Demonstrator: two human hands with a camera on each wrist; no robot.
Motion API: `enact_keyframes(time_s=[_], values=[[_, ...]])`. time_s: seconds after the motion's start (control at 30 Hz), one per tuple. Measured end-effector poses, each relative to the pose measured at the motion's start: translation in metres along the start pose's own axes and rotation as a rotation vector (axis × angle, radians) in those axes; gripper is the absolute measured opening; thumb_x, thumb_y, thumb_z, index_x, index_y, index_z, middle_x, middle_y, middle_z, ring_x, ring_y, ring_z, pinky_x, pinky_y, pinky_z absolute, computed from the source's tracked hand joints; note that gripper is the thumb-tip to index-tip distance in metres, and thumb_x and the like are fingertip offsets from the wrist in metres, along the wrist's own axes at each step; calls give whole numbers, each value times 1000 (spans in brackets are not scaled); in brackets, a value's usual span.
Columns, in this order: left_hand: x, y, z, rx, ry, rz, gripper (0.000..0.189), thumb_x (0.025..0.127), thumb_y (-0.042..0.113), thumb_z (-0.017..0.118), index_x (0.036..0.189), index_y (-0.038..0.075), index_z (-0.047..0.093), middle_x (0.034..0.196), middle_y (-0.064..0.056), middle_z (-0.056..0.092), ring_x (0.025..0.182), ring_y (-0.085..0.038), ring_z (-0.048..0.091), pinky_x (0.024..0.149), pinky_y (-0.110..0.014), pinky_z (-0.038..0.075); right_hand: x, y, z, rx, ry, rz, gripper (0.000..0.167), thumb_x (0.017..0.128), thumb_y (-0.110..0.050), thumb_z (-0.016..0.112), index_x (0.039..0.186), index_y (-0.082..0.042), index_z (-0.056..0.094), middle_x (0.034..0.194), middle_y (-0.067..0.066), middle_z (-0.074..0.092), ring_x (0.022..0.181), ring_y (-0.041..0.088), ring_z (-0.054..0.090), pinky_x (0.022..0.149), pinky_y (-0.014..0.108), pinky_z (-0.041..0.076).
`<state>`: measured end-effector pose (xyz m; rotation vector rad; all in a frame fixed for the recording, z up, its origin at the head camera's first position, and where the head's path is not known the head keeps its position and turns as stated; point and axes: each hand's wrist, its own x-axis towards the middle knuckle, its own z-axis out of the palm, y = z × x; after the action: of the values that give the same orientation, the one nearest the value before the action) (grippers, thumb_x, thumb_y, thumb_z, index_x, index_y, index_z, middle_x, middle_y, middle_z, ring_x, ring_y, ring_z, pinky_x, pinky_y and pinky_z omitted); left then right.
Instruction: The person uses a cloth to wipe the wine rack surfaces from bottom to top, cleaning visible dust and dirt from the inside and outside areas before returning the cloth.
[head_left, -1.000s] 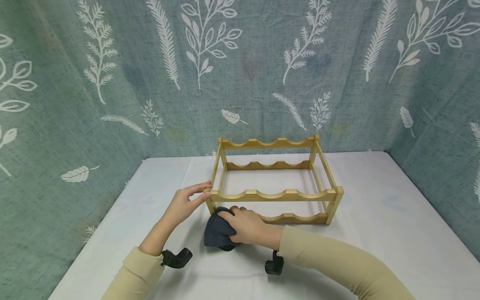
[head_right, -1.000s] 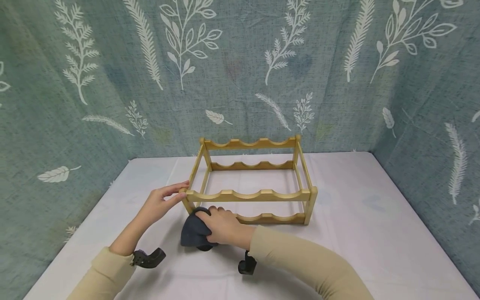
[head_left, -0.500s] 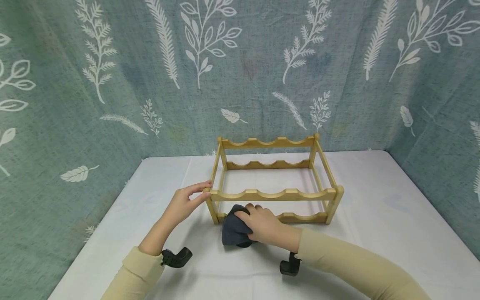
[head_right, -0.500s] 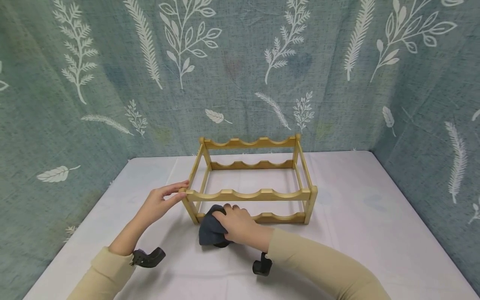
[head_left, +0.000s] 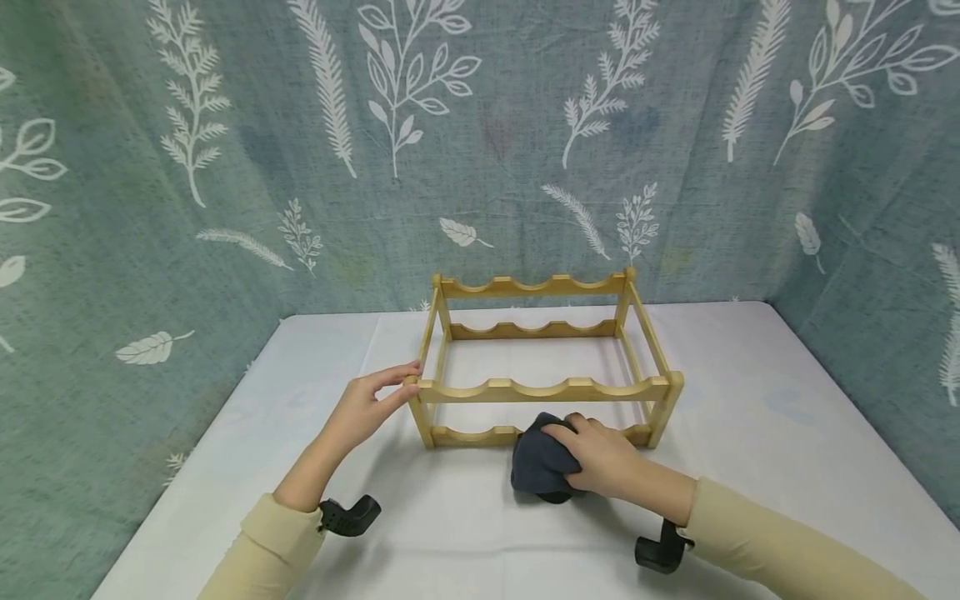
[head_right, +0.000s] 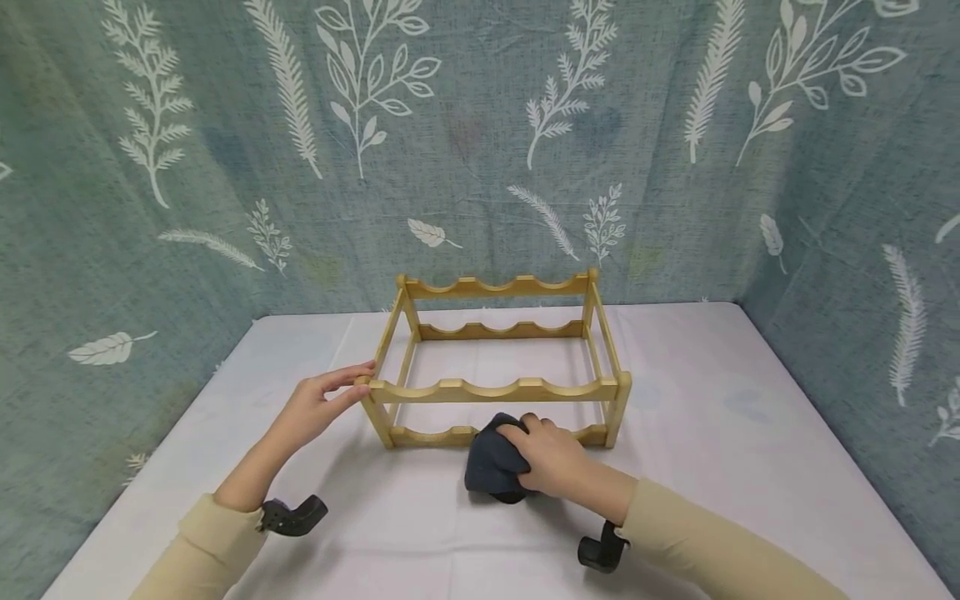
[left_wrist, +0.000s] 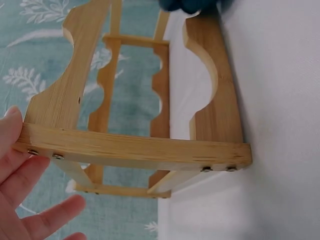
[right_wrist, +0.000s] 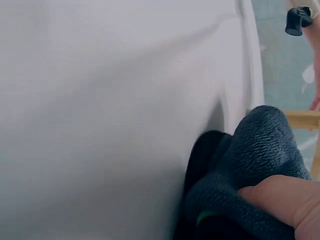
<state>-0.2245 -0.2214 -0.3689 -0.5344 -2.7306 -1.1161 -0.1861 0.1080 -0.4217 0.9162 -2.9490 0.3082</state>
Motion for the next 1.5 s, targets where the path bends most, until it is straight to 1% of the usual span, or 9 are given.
enact_keyframes(time_s=[0.1,0.2,0.43,0.6,0.8,0.87,1.0,1.3,1.5], values=[[-1,-1,0,-6,-3,-5,35,89,35,58,117,15,64,130,-1,54,113,-30,54,89,-58,40,-14,9,-3,11,-1,24,64,68,-21,81,125,-12,53,110,16,54,92,31,58,69,43,50],[-1,-2,0,-12,-4,-7,35,89,36,58,116,16,64,130,-1,54,114,-29,54,91,-58,39,-27,18,-7,40,-11,93,65,67,-20,81,125,-11,53,107,15,55,91,29,59,68,42,51],[-3,-3,-3,-7,-1,-18,35,89,36,58,117,16,63,131,-1,54,113,-29,54,88,-59,40,-58,46,-30,177,-116,265,70,67,-19,79,130,-7,49,115,20,55,97,34,58,71,48,50],[-4,-4,-6,6,13,-26,36,89,36,58,117,15,63,130,-1,54,112,-29,55,90,-59,38,-65,61,-34,252,-158,310,70,67,-20,78,129,-4,49,114,19,57,98,34,57,72,47,49],[-4,-5,-6,3,9,-20,35,89,35,58,117,15,63,131,-2,53,110,-29,56,88,-61,39,-51,60,-22,436,-204,245,68,70,-20,76,129,-1,49,120,18,56,105,33,55,78,47,47],[-5,-5,-6,-4,9,-20,35,89,35,58,117,15,63,131,-2,54,110,-28,56,87,-61,39,-43,55,-17,465,-211,221,68,70,-19,76,130,-2,49,121,16,57,105,31,55,79,46,47],[-5,-6,-4,-12,11,-14,35,89,35,58,117,15,64,130,-2,54,109,-28,57,90,-59,38,-27,43,-9,436,-183,151,66,71,-20,76,129,-1,50,120,15,58,105,30,56,81,45,47],[-4,-6,-4,1,31,-2,34,89,32,59,117,13,63,130,-2,54,105,-27,59,89,-57,40,6,2,3,384,-161,93,65,71,-23,75,130,-8,50,122,12,57,105,26,56,80,44,46],[0,-4,1,-2,21,2,36,90,34,58,118,13,63,130,-2,54,105,-29,59,84,-57,43,32,-31,13,324,-147,82,66,74,-29,73,131,-7,48,114,15,59,97,27,59,74,41,48]])
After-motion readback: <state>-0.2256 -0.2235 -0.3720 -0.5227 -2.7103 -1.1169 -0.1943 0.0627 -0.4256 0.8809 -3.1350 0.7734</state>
